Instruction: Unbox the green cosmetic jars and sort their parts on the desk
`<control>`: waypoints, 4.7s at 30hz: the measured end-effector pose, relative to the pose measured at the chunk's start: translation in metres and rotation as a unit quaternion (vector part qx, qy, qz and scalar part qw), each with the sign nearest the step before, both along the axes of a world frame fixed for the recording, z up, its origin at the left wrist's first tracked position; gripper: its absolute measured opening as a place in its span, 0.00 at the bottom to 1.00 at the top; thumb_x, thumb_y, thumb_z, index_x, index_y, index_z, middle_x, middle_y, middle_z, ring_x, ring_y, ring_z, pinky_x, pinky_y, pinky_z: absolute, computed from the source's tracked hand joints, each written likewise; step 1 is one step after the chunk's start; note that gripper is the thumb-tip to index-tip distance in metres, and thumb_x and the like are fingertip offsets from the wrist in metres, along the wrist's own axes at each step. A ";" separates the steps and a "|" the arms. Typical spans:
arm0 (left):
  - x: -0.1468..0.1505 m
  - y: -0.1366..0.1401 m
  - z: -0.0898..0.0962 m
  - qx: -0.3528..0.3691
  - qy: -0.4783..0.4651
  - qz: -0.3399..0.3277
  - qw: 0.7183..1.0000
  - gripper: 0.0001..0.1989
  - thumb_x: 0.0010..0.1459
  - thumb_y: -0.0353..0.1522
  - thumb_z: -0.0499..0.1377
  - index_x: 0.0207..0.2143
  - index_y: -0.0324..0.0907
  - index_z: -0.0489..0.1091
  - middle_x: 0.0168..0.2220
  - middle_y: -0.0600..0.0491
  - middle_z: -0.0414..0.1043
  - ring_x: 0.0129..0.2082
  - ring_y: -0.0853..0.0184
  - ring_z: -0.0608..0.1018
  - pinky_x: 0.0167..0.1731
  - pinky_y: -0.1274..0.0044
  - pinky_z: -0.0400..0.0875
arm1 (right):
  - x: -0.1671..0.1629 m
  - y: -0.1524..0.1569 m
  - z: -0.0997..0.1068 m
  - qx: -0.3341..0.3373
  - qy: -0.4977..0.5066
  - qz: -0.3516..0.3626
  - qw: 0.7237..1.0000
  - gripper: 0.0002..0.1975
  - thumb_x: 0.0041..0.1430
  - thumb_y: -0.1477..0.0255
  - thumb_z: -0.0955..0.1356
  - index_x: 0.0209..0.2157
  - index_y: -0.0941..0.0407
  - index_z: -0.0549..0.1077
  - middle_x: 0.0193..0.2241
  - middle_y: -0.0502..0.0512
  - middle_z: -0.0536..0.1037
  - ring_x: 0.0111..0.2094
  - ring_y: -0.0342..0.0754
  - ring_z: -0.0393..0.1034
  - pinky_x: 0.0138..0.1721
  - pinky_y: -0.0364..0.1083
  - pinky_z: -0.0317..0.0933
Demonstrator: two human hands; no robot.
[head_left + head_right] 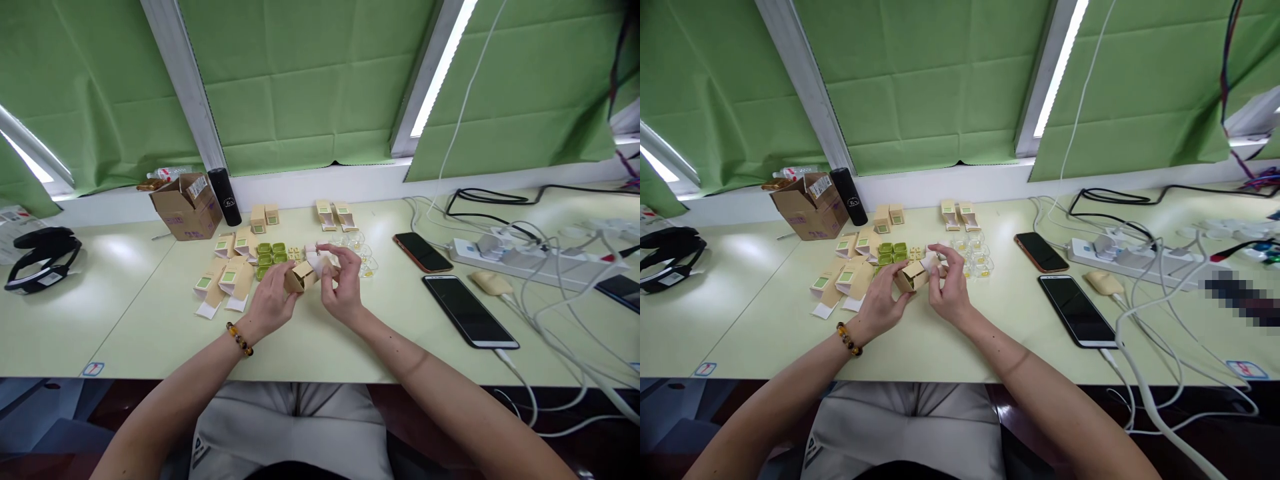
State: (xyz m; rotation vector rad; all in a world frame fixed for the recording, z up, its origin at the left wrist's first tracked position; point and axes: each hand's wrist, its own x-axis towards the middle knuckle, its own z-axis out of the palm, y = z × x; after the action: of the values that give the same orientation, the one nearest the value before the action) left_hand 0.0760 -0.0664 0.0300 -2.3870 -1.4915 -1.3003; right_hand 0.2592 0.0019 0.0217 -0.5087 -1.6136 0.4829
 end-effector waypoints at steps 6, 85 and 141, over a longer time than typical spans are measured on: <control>-0.004 0.002 -0.002 -0.078 -0.111 -0.024 0.990 0.27 0.65 0.32 0.62 0.64 0.47 0.59 0.61 0.42 0.69 0.57 0.56 0.76 0.54 0.63 0.77 | 0.002 0.010 0.004 -0.088 0.083 0.006 0.993 0.15 0.75 0.65 0.61 0.59 0.50 0.56 0.53 0.64 0.76 0.47 0.52 0.78 0.31 0.48 0.73; -0.031 0.020 0.003 0.141 -0.058 0.076 0.985 0.34 0.64 0.23 0.55 0.71 0.46 0.53 0.66 0.39 0.65 0.68 0.54 0.68 0.63 0.58 0.73 | 0.010 0.022 0.002 -0.364 0.082 0.163 0.913 0.20 0.52 0.54 0.77 0.30 0.51 0.68 0.28 0.48 0.79 0.28 0.46 0.73 0.33 0.47 0.70; -0.005 0.011 0.000 -0.135 -0.301 -0.145 0.933 0.31 0.68 0.38 0.61 0.69 0.48 0.54 0.66 0.40 0.68 0.68 0.54 0.70 0.64 0.60 0.68 | 0.002 0.004 0.014 -0.319 0.018 0.201 0.926 0.27 0.56 0.46 0.75 0.46 0.50 0.74 0.43 0.56 0.83 0.44 0.53 0.78 0.50 0.53 0.71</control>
State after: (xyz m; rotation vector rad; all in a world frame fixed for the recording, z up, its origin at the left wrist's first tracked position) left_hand 0.0710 -0.0558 0.0304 -2.5905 -1.5572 -2.1871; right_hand 0.2612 0.0058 0.0355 -0.6418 -1.5061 1.3449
